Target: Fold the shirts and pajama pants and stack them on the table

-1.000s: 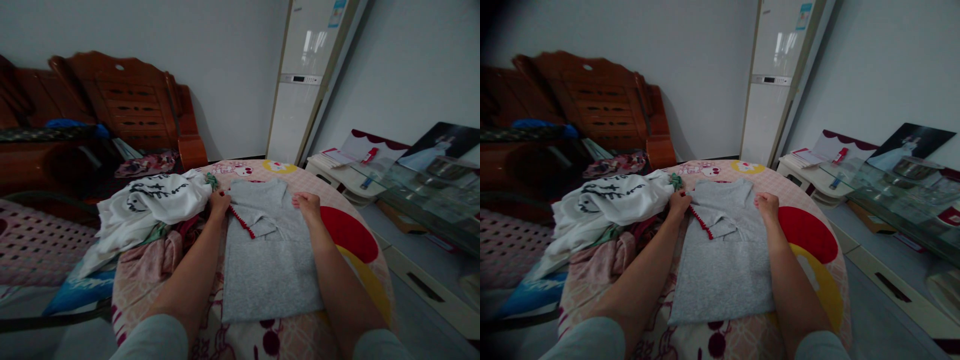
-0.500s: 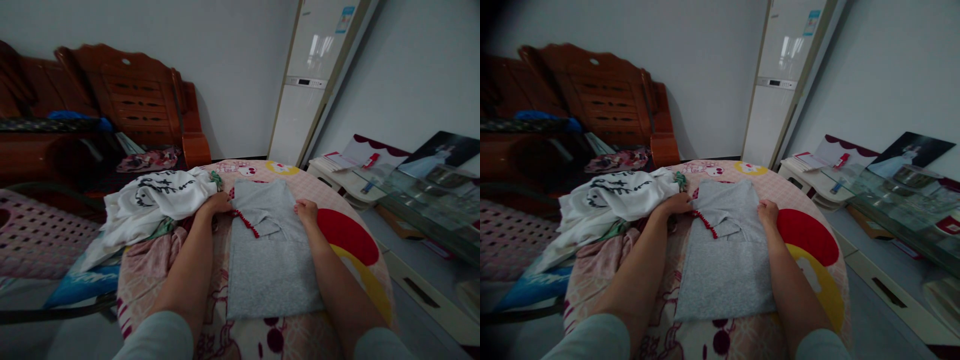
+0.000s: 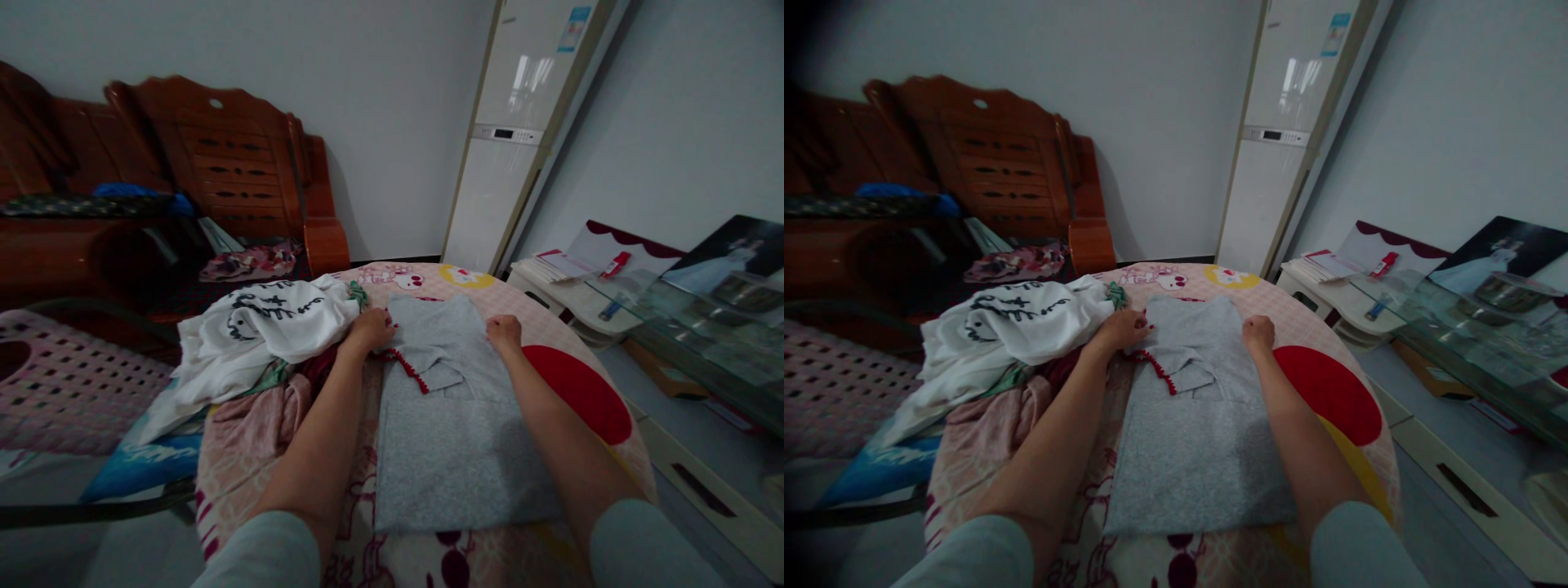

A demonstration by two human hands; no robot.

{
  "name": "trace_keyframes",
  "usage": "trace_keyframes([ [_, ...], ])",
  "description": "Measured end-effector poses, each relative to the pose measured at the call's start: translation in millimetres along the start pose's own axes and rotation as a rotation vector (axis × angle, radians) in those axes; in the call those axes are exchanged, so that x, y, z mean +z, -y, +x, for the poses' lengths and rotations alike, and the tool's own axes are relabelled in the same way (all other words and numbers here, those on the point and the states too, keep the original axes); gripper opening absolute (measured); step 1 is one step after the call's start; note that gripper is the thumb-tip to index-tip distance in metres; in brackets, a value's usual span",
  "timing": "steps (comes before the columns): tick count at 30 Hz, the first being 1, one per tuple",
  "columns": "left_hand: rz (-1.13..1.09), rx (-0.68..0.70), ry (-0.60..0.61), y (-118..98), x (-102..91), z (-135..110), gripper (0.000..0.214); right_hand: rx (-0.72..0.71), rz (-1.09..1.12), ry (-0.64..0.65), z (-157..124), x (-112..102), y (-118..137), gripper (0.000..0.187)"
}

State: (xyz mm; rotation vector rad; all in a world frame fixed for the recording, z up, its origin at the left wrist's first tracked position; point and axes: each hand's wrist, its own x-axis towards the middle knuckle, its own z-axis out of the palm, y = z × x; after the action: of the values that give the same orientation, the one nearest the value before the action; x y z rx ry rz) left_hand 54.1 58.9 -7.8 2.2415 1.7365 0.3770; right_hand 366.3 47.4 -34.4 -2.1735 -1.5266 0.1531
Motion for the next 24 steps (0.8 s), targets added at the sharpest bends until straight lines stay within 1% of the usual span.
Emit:
trace_keyframes([
  [2,-0.026,-0.050,-0.092,-5.8,16.3,6.8,0.022,0.006,-0.008,-0.043,10.9,1.1,2.7,0.034],
  [5,-0.044,-0.126,-0.145,-10.6,35.6,13.6,0.028,-0.021,0.038,-0.088,28.5,8.5,6.4,0.034],
  [7,-0.055,-0.150,-0.171,-11.1,42.7,15.8,0.028,-0.030,0.072,-0.106,40.8,16.0,8.8,0.034],
  [12,-0.055,-0.185,-0.186,-9.6,46.8,17.7,0.027,-0.032,0.111,-0.089,70.3,33.9,13.4,0.036],
  [15,-0.046,-0.195,-0.196,-9.3,47.5,18.2,0.028,-0.031,0.123,-0.059,83.4,41.7,15.6,0.034],
  [20,-0.031,-0.197,-0.202,-9.0,49.4,19.2,0.029,0.003,0.078,-0.013,92.9,48.3,20.2,0.030],
  [24,-0.041,-0.176,-0.214,-8.3,50.6,20.1,0.030,0.011,0.034,-0.041,93.9,48.8,20.2,0.025],
])
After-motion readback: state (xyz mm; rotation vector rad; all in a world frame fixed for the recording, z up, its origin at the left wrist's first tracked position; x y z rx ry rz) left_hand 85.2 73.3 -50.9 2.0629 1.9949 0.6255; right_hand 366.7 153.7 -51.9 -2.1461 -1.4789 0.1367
